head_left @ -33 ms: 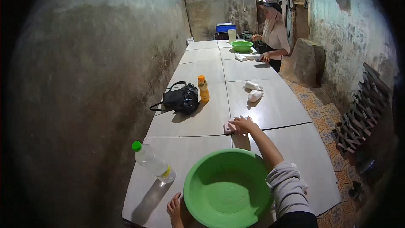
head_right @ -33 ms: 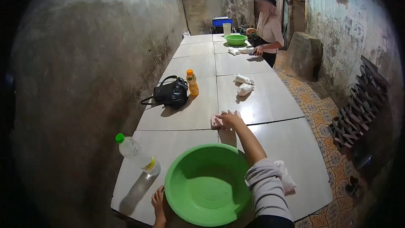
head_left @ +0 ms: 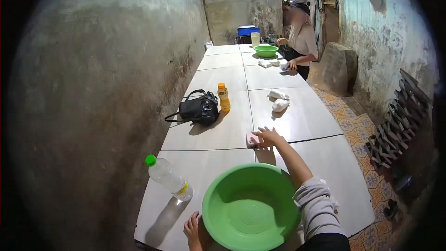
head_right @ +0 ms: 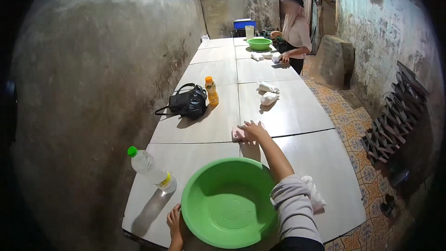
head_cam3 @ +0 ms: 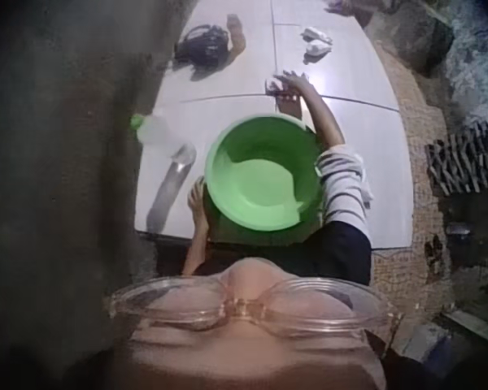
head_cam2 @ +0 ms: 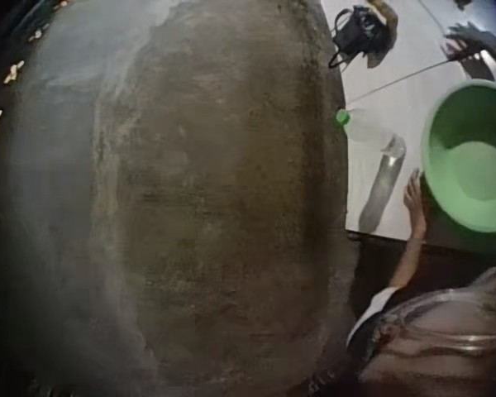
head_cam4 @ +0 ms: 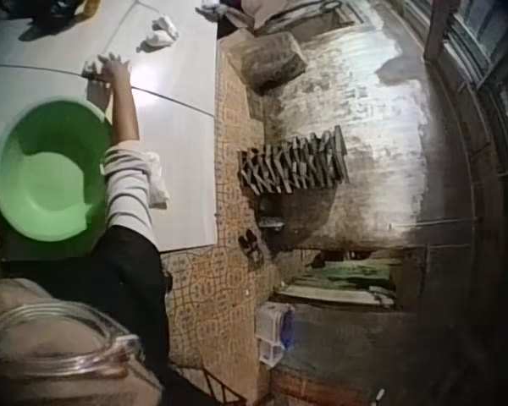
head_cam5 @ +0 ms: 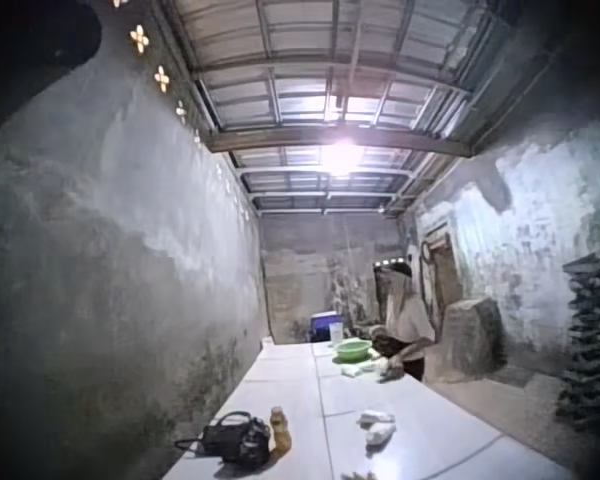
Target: The person unties a plastic bag of white powder by hand and pours the powder into a plastic bowl.
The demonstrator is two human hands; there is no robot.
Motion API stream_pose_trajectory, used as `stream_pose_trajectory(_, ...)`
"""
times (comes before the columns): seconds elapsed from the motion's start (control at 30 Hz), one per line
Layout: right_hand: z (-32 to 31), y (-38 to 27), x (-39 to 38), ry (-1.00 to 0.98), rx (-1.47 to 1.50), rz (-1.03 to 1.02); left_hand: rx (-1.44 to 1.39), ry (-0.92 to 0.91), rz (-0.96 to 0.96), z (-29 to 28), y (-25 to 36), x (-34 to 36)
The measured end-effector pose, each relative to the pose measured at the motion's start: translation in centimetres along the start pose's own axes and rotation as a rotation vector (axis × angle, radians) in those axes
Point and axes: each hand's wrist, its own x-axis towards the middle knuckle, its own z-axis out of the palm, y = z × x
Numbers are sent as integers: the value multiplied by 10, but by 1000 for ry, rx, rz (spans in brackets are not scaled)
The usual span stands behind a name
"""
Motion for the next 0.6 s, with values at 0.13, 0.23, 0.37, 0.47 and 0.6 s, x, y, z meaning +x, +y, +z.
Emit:
stream_pose_trajectory(0.13, -9, 11, -29, 115, 63, -6, -264, -114, -37, -12, -1, 7)
stream_pose_trajectory(0.23, -12, 3, -57, 194, 142, -28, -149, -106, 10, -13, -5, 6)
stream_pose_trajectory(0.37, -23, -24, -112, 321, 108, -37, -767, -282, -197, -3, -2, -5)
stream_pose_trajectory(0.47, -31, -49, -165, 346, 145, -42, -947, -312, -120, -25, -14, 9)
stream_pose_trajectory(0.6, -18, -67, -225, 358, 113, 23, -1072, -317, -102, -48, -23, 20)
